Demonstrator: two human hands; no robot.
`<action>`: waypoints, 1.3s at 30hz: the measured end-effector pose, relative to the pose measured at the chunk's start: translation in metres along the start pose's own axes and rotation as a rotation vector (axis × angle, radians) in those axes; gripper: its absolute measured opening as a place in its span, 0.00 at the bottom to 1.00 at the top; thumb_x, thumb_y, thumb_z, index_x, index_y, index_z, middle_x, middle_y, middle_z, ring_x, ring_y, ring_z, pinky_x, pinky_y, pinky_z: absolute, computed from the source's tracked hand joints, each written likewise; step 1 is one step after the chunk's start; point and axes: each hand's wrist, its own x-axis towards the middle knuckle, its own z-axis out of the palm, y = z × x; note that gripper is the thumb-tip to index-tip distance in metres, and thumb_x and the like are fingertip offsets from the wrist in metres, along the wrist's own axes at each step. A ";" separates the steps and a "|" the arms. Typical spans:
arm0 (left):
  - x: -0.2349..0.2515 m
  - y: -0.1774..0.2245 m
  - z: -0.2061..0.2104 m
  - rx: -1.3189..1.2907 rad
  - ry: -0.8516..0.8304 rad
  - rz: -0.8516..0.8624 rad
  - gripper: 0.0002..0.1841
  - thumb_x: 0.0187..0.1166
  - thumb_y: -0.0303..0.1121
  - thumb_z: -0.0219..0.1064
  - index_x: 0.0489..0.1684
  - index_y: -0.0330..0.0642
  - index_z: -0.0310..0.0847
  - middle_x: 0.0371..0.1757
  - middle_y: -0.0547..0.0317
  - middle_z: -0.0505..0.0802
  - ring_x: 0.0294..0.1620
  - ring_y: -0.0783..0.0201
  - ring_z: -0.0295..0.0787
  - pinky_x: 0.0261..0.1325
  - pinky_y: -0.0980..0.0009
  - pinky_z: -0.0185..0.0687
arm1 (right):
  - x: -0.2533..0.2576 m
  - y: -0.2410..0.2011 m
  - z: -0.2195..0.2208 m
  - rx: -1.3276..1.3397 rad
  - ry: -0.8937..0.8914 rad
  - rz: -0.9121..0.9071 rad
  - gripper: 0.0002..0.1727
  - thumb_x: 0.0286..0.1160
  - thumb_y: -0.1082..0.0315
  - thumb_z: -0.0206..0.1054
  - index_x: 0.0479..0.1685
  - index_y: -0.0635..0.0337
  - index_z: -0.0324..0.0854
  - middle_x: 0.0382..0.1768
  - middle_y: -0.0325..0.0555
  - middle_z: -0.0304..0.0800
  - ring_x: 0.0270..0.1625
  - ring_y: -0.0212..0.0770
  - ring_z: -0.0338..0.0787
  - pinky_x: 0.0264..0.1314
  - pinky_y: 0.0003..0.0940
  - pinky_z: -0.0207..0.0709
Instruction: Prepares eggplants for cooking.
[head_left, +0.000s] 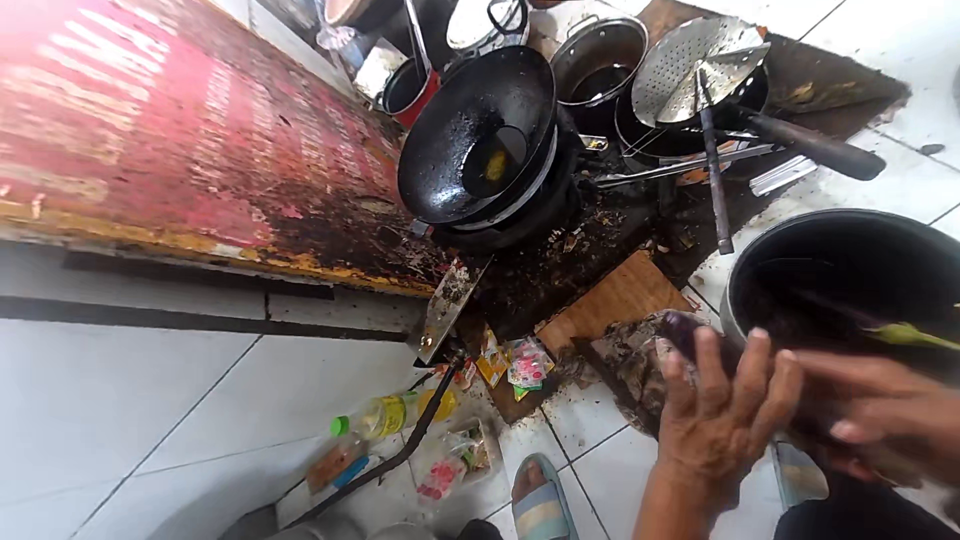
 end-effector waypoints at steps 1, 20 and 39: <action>0.002 -0.007 -0.001 0.023 0.037 0.039 0.19 0.76 0.34 0.67 0.66 0.54 0.84 0.71 0.56 0.89 0.86 0.41 0.67 0.87 0.34 0.42 | 0.008 0.006 0.005 0.013 -0.084 0.028 0.21 0.63 0.53 0.68 0.59 0.38 0.87 0.33 0.42 0.92 0.21 0.32 0.86 0.19 0.25 0.81; -0.134 -0.099 -0.097 -0.946 -0.339 -1.497 0.21 0.64 0.28 0.71 0.57 0.33 0.79 0.37 0.49 0.91 0.19 0.58 0.88 0.21 0.61 0.90 | 0.134 0.137 0.069 -0.995 -0.232 -0.031 0.30 0.92 0.49 0.50 0.77 0.64 0.77 0.69 0.70 0.81 0.64 0.68 0.87 0.65 0.67 0.79; -0.112 -0.072 -0.091 -1.387 0.075 -1.572 0.26 0.74 0.29 0.56 0.74 0.34 0.62 0.36 0.47 0.89 0.21 0.55 0.90 0.23 0.60 0.91 | 0.137 0.159 0.048 -1.202 -0.157 0.137 0.12 0.69 0.77 0.72 0.48 0.56 0.94 0.66 0.68 0.83 0.61 0.69 0.88 0.59 0.66 0.81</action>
